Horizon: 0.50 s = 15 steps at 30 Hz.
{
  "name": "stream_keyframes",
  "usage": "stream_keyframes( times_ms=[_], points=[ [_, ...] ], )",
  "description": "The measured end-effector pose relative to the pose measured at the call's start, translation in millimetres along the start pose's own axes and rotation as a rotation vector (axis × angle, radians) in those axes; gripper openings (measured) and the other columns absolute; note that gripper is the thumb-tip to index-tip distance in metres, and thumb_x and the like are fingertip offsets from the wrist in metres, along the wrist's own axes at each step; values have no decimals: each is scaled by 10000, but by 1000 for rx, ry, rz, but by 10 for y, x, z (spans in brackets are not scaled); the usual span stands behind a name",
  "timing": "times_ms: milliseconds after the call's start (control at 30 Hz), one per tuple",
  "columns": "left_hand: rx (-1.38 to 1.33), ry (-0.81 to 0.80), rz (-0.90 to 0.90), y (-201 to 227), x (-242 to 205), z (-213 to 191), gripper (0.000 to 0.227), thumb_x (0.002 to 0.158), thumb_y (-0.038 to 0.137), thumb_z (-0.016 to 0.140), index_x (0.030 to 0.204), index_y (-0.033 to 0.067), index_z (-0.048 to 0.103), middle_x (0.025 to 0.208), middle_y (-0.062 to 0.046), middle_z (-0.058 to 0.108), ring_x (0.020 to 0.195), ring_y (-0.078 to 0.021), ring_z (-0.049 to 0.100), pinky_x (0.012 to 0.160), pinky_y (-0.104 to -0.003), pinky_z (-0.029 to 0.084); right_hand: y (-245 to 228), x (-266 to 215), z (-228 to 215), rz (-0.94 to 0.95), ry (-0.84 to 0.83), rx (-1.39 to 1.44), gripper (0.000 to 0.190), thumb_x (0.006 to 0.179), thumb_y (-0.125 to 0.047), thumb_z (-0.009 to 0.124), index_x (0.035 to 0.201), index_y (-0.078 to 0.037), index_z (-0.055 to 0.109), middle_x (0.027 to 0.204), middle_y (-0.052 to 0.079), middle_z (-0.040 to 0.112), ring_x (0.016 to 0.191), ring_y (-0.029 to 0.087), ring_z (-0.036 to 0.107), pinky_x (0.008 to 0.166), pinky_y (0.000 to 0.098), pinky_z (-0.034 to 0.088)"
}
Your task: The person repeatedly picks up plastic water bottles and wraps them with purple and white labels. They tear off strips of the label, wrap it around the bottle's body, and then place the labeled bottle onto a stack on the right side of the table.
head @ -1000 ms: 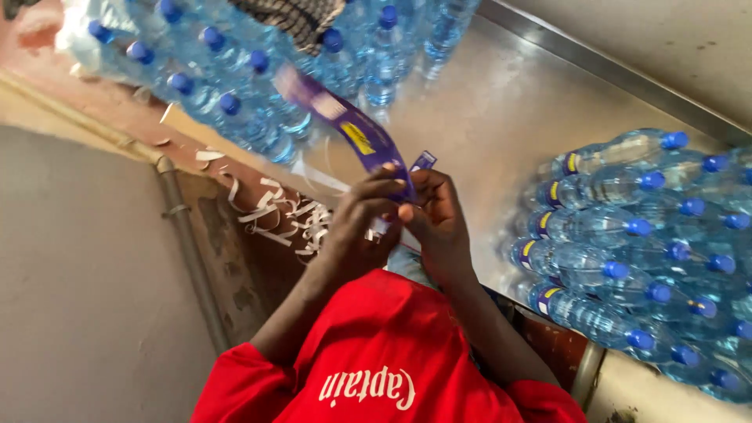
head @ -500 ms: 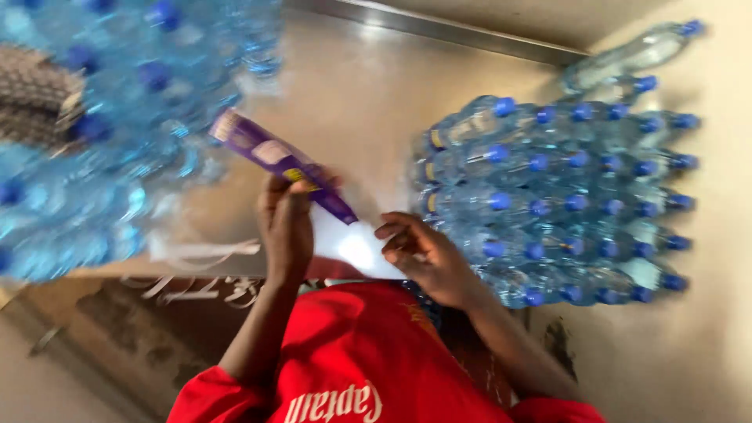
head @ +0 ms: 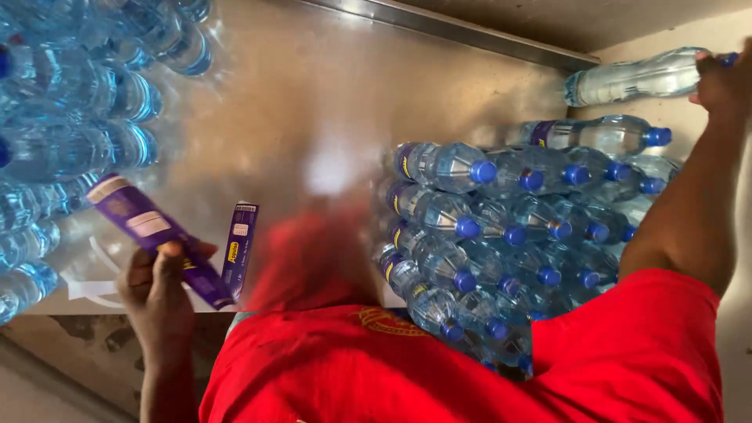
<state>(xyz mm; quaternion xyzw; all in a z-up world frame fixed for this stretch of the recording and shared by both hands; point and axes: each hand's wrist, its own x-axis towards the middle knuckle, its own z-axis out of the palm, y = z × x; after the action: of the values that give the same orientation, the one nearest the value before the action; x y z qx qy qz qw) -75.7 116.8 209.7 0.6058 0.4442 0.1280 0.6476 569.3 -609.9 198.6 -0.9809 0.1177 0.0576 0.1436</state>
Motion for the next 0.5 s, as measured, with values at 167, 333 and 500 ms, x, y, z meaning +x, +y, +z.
stream_keyframes(
  times_ms=[167,333,500],
  points=[
    [5,38,17,-124,174,-30,172,1180,251,651,1199,82,624,1015,-136,762,916,-212,772,856,-338,648,-361,142,364,-224,149,-368,397,1142,-398,999,1178,-194,660,1107,107,721,776,288,736,441,546,527],
    [-111,48,33,-43,260,199,266,1071,132,795,1161,127,544,1039,-111,769,933,-168,772,817,-271,622,-1906,-1193,552,-709,-7,-360,298,1136,-193,1017,1289,-50,804,1358,247,580,972,505,734,823,619,585],
    [375,-62,176,78,247,226,296,1002,277,819,1186,103,665,880,-104,752,739,-222,658,703,-420,523,-3297,-2662,881,-803,-323,-183,290,1008,-262,845,1266,-178,743,1407,192,519,1133,401,610,788,566,496]
  ],
)
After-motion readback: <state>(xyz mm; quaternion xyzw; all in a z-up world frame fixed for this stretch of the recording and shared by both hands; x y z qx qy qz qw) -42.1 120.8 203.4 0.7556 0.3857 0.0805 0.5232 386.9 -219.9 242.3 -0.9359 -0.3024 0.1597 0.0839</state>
